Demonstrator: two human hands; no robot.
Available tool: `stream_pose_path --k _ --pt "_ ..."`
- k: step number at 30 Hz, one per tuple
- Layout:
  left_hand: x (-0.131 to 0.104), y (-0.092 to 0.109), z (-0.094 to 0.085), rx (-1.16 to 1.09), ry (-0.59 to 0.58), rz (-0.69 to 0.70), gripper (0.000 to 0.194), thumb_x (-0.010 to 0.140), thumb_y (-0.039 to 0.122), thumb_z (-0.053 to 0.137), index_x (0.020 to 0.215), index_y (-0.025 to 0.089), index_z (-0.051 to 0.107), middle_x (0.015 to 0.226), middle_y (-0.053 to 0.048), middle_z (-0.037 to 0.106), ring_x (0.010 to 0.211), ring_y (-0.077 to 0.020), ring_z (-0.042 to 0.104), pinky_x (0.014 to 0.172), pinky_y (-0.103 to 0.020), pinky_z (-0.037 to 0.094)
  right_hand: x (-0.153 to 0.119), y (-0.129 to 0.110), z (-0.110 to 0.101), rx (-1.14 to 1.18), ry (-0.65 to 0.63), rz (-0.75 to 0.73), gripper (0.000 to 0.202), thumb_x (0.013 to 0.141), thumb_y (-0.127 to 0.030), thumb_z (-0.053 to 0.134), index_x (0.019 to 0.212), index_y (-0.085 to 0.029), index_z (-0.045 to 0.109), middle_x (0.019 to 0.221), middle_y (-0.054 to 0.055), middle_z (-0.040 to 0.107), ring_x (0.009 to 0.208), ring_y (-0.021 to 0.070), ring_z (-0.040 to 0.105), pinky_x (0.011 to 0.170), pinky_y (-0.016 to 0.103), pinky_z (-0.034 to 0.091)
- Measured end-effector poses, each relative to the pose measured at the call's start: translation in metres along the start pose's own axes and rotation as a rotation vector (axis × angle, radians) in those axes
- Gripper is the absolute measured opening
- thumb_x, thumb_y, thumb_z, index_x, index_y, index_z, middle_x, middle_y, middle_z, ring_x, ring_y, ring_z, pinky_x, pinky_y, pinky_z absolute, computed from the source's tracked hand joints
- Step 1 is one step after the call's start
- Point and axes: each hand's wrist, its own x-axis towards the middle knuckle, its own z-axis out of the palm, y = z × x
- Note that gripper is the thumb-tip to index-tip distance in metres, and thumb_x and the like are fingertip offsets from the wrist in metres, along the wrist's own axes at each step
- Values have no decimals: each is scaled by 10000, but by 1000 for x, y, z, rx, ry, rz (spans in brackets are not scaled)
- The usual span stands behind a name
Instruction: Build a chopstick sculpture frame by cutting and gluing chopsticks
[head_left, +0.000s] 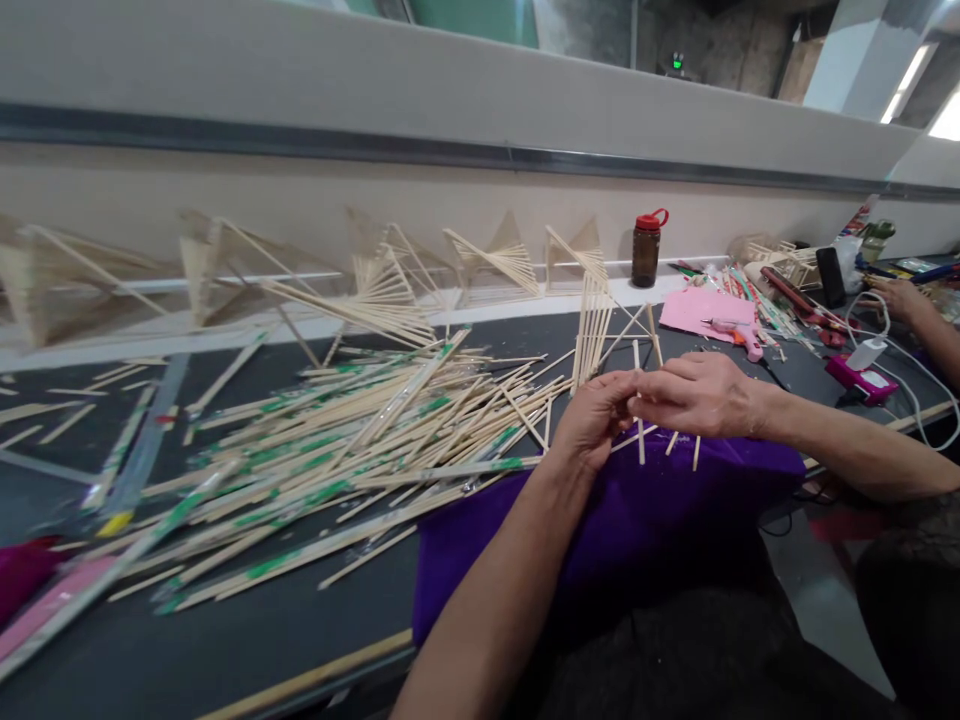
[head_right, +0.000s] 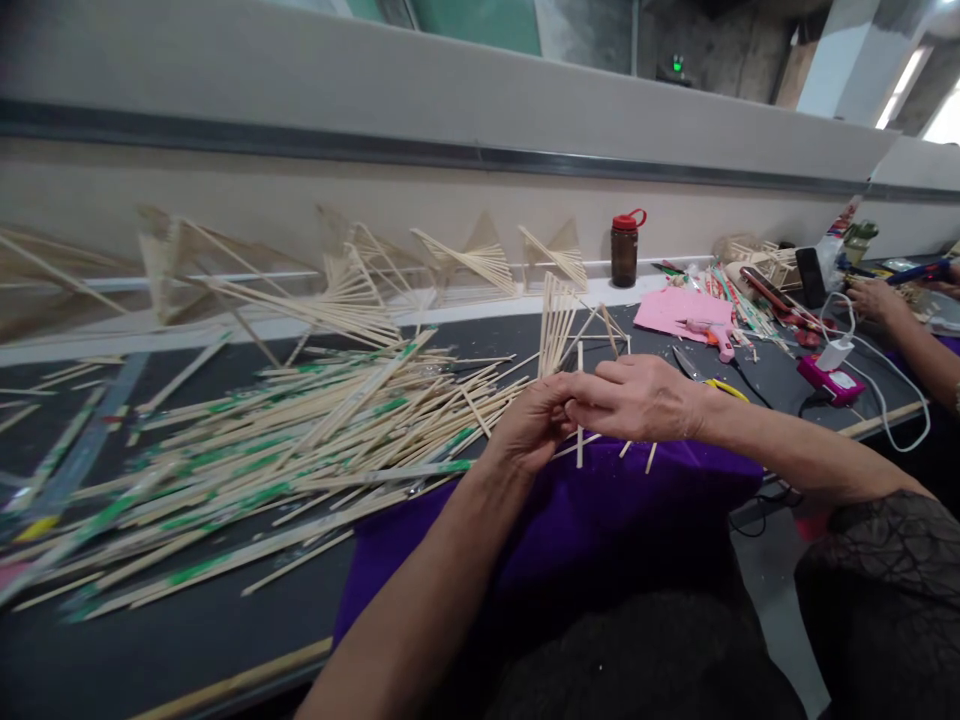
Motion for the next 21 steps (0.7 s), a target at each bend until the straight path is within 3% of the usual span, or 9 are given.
stream_pose_path --k 6,10,12,14,17,21 --pt "-2 -1 5 -71 9 -78 233 476 214 811 557 147 604 445 61 445 380 -25 339 352 -155 221 6 6 -7 2 -150 -69 186 962 -193 482 865 -208 640 902 22 669 685 130 498 529 288 347" --pt "-5 0 7 -106 59 -73 228 499 249 814 591 144 633 477 48 477 409 -39 380 379 -167 260 11 10 -12 82 -93 -64 148 932 -155 517 913 -190 660 893 23 701 657 130 528 514 284 377" --pt "-7 1 7 -94 87 -20 252 510 301 827 602 142 654 501 36 510 423 -36 379 391 -166 255 11 12 -13 174 -8 84 134 919 -150 535 924 -188 664 875 28 704 682 127 566 545 268 424" --pt "-10 5 7 -47 113 40 273 515 344 834 595 143 669 520 23 540 437 -36 371 406 -169 251 10 16 -13 328 39 332 122 914 -182 551 878 -182 668 831 38 696 704 119 597 581 248 462" --pt "-14 14 10 56 136 96 272 534 373 830 582 147 686 519 9 562 442 -45 369 426 -189 256 14 28 -12 623 2 650 138 895 -227 581 817 -178 683 745 24 683 671 103 604 590 229 470" --pt "-18 34 16 206 106 189 220 610 346 784 535 165 686 472 15 532 445 -63 367 447 -212 269 30 48 -14 982 -53 886 118 847 -238 626 796 -178 714 709 -6 681 626 81 590 572 210 459"
